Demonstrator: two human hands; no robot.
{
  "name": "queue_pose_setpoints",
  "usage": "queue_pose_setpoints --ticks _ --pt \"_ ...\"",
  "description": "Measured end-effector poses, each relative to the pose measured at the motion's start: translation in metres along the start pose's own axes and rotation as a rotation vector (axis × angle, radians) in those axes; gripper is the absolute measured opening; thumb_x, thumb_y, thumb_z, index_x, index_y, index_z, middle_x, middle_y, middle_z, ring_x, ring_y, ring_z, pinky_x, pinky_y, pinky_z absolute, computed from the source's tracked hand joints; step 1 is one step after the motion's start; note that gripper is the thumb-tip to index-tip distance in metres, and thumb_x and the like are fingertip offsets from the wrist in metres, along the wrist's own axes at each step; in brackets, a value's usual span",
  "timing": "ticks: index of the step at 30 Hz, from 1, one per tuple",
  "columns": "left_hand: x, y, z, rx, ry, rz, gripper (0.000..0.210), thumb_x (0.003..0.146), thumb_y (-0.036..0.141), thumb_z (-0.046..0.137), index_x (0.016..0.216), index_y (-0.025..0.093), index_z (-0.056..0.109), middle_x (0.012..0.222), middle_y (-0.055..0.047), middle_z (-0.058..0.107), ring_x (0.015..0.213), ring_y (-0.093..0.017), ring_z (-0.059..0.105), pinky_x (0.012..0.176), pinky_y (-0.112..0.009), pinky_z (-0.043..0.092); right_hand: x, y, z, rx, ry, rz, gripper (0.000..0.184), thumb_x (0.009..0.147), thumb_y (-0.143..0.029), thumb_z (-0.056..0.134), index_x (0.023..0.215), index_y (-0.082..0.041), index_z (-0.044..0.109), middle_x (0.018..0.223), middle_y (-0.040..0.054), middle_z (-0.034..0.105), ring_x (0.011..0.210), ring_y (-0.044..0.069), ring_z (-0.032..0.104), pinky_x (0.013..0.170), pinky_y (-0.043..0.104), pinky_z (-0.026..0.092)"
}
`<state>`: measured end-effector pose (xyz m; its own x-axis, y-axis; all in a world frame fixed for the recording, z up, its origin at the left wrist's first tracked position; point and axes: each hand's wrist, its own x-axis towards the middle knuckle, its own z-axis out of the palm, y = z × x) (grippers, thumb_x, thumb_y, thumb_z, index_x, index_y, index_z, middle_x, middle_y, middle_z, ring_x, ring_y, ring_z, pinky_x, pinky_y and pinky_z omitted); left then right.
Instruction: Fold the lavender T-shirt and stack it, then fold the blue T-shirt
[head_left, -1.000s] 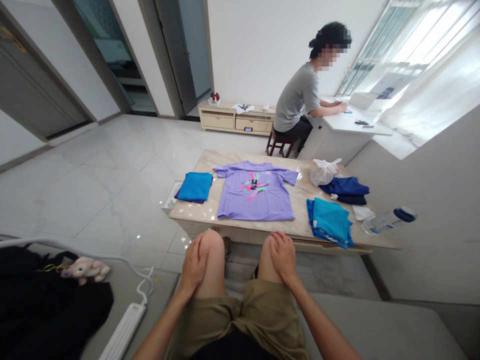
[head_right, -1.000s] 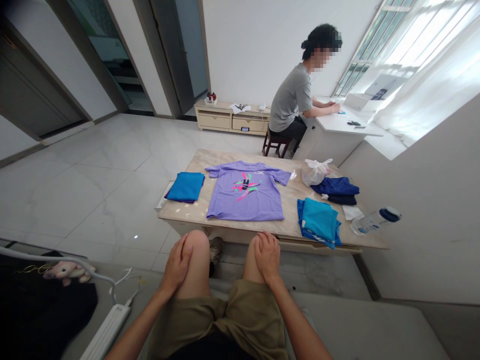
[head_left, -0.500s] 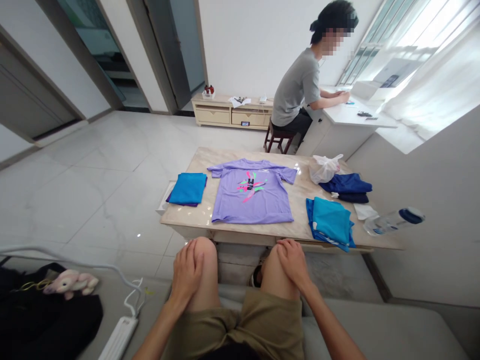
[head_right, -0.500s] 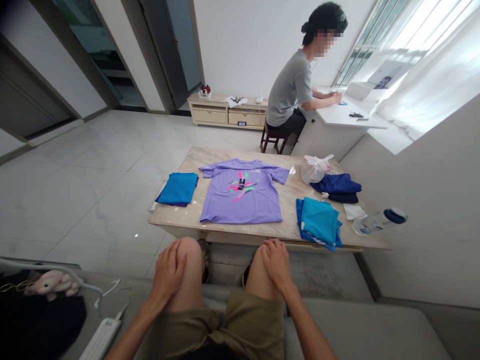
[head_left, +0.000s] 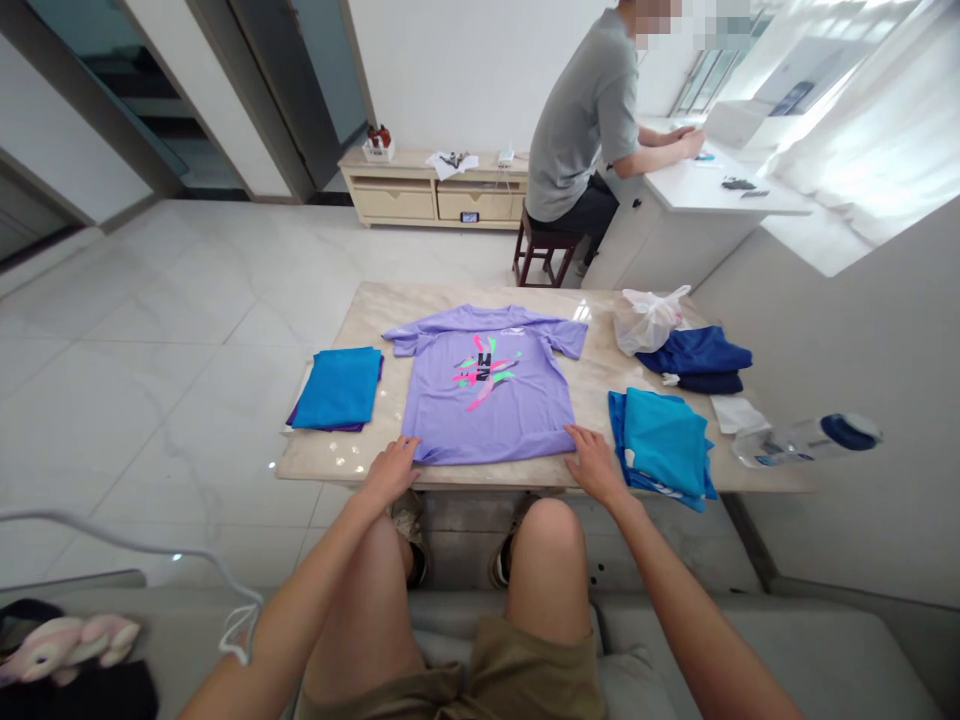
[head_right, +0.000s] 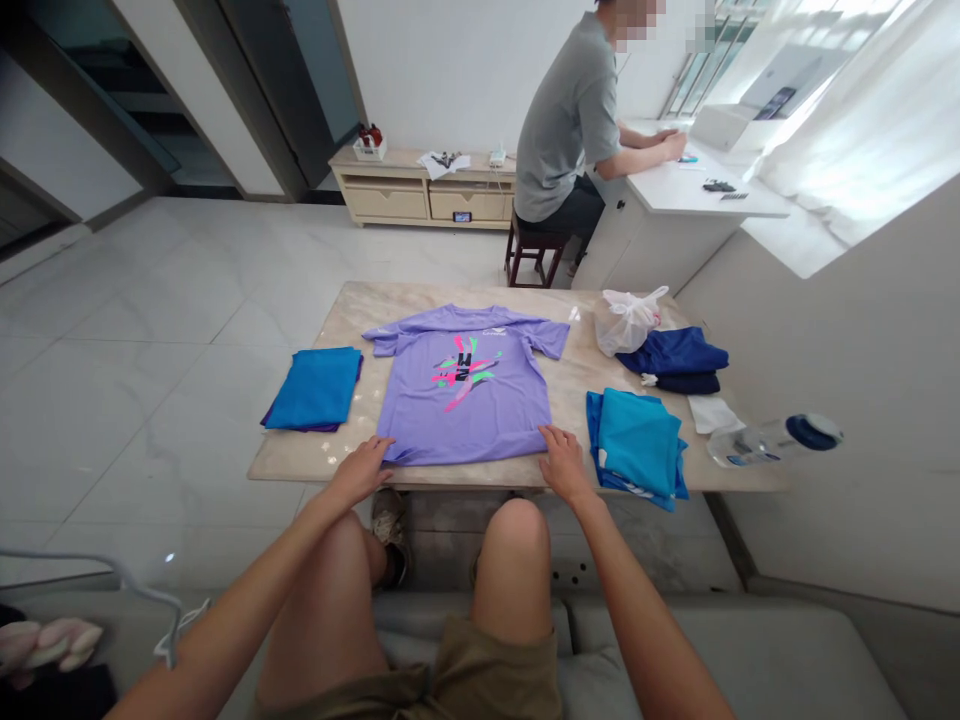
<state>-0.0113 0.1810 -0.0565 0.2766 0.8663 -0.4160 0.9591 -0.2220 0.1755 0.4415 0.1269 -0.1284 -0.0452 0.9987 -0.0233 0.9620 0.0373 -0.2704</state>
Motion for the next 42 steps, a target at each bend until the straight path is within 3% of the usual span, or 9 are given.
queue_pose_setpoints --ticks 4,8,13,19,25,29,33,38,42 --pt "0.016 -0.004 0.004 0.036 -0.043 0.018 0.038 0.097 0.017 0.068 0.135 0.022 0.065 0.136 -0.013 0.069 0.129 -0.031 0.065 0.102 -0.038 0.052 0.002 -0.007 0.001 -0.047 -0.157 -0.023 0.066 0.098 -0.018 0.061 0.163 -0.019 0.050 0.133 0.0150 0.071 0.123 0.034 0.056 0.106 0.045 0.042" --pt "0.018 -0.011 0.010 -0.001 -0.028 0.018 0.033 0.098 0.007 0.057 0.123 0.022 0.071 0.126 -0.011 0.074 0.122 -0.028 0.069 0.100 -0.037 0.052 -0.001 -0.014 0.000 -0.085 -0.205 -0.009 0.044 0.103 -0.021 0.059 0.146 -0.022 0.066 0.126 0.0145 0.071 0.119 0.033 0.058 0.100 0.042 0.042" --pt "0.004 -0.017 0.009 -0.019 0.014 0.007 0.034 0.100 0.007 0.052 0.122 0.024 0.073 0.127 -0.010 0.075 0.121 -0.027 0.070 0.099 -0.035 0.052 -0.007 -0.018 -0.013 -0.094 -0.113 -0.072 0.021 0.099 -0.018 0.065 0.116 -0.023 0.076 0.130 0.0140 0.070 0.122 0.032 0.058 0.100 0.041 0.043" --pt "-0.028 -0.017 -0.013 -0.092 0.215 0.014 0.036 0.100 0.009 0.053 0.127 0.025 0.071 0.130 -0.008 0.076 0.124 -0.026 0.070 0.100 -0.035 0.053 -0.020 -0.026 -0.053 -0.015 0.002 -0.138 0.022 0.099 -0.014 0.060 0.115 -0.021 0.073 0.111 0.0095 0.077 0.112 0.027 0.066 0.105 0.041 0.043" --pt "-0.070 -0.013 -0.034 -0.083 0.299 0.020 0.030 0.102 0.015 0.053 0.118 0.025 0.076 0.122 -0.008 0.076 0.119 -0.026 0.070 0.100 -0.035 0.053 -0.053 -0.039 -0.085 0.010 0.094 -0.113 0.024 0.101 -0.016 0.058 0.117 -0.022 0.074 0.111 0.0108 0.078 0.112 0.030 0.067 0.100 0.039 0.044" --pt "-0.092 -0.011 -0.031 -0.075 0.303 0.017 0.033 0.101 0.013 0.051 0.116 0.025 0.077 0.119 -0.008 0.076 0.117 -0.026 0.070 0.099 -0.035 0.053 -0.079 -0.040 -0.085 0.010 0.116 -0.101 0.033 0.100 -0.015 0.058 0.128 -0.020 0.074 0.118 0.0114 0.078 0.116 0.030 0.066 0.102 0.040 0.046" --pt "-0.105 -0.011 -0.022 -0.085 0.283 0.032 0.033 0.099 0.012 0.050 0.114 0.024 0.077 0.118 -0.008 0.076 0.117 -0.026 0.071 0.100 -0.035 0.053 -0.096 -0.037 -0.081 -0.002 0.093 -0.125 0.029 0.099 -0.013 0.060 0.120 -0.021 0.078 0.114 0.0099 0.078 0.115 0.029 0.066 0.099 0.038 0.048" --pt "-0.109 -0.009 -0.013 -0.092 0.271 0.045 0.031 0.099 0.012 0.051 0.115 0.024 0.076 0.120 -0.008 0.076 0.118 -0.026 0.070 0.102 -0.035 0.053 -0.102 -0.037 -0.077 -0.006 0.091 -0.116 0.028 0.096 -0.010 0.060 0.116 -0.021 0.076 0.113 0.0090 0.075 0.114 0.028 0.065 0.100 0.037 0.048" --pt "-0.104 -0.005 -0.004 -0.038 0.193 0.040 0.031 0.100 0.012 0.051 0.117 0.023 0.075 0.120 -0.010 0.076 0.118 -0.027 0.072 0.101 -0.036 0.053 -0.106 -0.035 -0.065 0.005 0.055 -0.065 0.027 0.094 -0.009 0.058 0.113 -0.020 0.075 0.113 0.0093 0.075 0.115 0.028 0.065 0.100 0.036 0.049"
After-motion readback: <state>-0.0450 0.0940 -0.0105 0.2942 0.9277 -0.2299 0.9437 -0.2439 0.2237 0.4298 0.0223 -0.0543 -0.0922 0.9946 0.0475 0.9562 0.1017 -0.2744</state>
